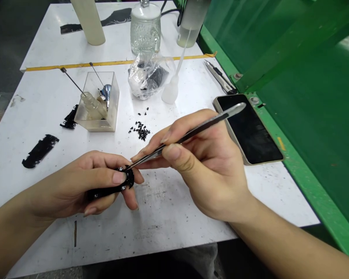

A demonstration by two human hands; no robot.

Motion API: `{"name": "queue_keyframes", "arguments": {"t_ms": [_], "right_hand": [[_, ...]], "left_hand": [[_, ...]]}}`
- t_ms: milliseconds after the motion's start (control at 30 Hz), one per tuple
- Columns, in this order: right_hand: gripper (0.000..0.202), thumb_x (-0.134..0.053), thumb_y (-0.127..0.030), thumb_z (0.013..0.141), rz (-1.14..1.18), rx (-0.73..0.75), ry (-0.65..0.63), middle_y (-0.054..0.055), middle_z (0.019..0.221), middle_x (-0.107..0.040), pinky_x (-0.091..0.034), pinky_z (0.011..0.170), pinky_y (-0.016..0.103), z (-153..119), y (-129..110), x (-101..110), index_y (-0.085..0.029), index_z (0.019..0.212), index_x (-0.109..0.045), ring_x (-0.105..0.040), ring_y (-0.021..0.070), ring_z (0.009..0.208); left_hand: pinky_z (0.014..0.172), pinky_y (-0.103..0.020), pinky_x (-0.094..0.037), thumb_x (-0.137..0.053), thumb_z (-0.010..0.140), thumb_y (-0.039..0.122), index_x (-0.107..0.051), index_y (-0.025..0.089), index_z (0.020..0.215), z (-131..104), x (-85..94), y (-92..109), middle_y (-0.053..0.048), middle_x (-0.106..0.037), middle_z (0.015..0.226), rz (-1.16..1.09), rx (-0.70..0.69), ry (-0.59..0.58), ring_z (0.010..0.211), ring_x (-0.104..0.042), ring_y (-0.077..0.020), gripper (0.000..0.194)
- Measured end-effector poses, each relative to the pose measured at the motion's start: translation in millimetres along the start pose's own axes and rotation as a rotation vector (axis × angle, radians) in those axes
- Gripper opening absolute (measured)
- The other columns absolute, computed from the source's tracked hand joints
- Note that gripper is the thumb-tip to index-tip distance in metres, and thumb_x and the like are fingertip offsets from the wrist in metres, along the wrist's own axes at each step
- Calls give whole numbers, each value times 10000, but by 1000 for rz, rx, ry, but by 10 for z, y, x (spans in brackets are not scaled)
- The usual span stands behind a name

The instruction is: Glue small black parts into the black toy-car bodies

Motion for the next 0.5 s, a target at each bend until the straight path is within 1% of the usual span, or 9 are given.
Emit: {"name": "queue_keyframes", "arguments": {"t_ms": [167, 333, 500], "right_hand": [[95, -657, -133, 976, -11, -10, 15, 14, 948, -724, -716, 687, 501, 2, 1, -2, -225, 989, -637, -778, 261, 911], [113, -619, -112, 996, -26, 6, -22, 24, 962, -728, -717, 706, 507, -9, -2, 0, -223, 1017, -632, -782, 258, 920], [117, -629, -122, 989, -68, 17, -20, 23, 958, -731, -718, 706, 469, 0, 14, 0, -236, 1015, -637, -786, 260, 927]], "left_hand": [[407, -190, -251, -650, 956, 280, -763, 173, 996, -3, -3, -3, -110, -811, 890, -8, 4, -4, 419, -424, -36, 161], [406, -192, -250, -641, 955, 273, -763, 167, 992, 4, -3, 0, -112, -808, 887, -12, 4, -7, 413, -416, -37, 166], [384, -201, -237, -600, 925, 278, -765, 141, 979, 16, -5, 10, -132, -801, 847, -36, -1, 7, 384, -399, -49, 221]]}}
Point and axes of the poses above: each hand's wrist, its own z-axis towards the middle knuckle, its own x-axis out of the back of the hand, y = z × x, the point moved 2 cm from there along z, towards the middle knuckle
